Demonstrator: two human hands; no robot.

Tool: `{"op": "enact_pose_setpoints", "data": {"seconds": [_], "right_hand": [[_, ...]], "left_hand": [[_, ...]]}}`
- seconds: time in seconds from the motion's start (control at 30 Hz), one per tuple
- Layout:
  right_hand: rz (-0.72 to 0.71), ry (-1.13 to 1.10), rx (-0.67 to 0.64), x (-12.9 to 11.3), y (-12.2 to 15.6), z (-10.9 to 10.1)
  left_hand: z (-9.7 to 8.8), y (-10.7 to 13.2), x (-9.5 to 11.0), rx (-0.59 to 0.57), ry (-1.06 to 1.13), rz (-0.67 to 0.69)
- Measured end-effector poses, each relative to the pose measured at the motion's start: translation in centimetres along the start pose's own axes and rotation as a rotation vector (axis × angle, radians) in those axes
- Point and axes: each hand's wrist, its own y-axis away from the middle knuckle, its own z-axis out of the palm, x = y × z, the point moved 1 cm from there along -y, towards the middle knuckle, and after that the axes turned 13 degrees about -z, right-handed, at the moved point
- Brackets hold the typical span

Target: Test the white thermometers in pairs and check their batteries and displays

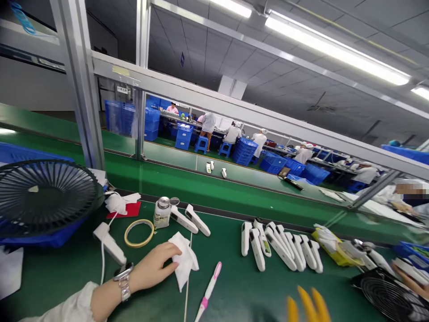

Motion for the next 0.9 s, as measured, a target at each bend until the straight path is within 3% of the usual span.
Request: {"op": "enact_pose_setpoints", "data": {"seconds": [0.1, 0.2, 0.3, 0.4, 0.53, 0.9], "right_hand": [[-0.136, -0.349, -0.217, -6.9, -2.6, 6.6], [-0.110, -0.580, -0.553, -14.4, -5.1, 12.8], [-0.120, -0.604, -0.601, -19.3, -6.0, 15.9], [-0.147, -0.580, -0.598, -20.8, -5.6, 16.4], [-0.194, -0.557, -0.645, -20.5, -5.0, 15.3], [-0.213, -0.560, -0.671, -20.8, -5.3, 14.2]], "left_hand": [[-0.7, -0.6, -1.9, 0.036, 0.009, -0.073], [-1.4, -0.9, -2.5, 0.080, 0.046, -0.121], [-1.5, -0.7, -2.3, 0.085, 0.044, -0.144], [-0.9, -0.4, -1.7, 0.043, 0.004, -0.137], [0.2, -0.2, -1.8, -0.027, -0.031, -0.048], [0.5, -0.6, -2.3, -0.017, -0.044, 0.014]]}}
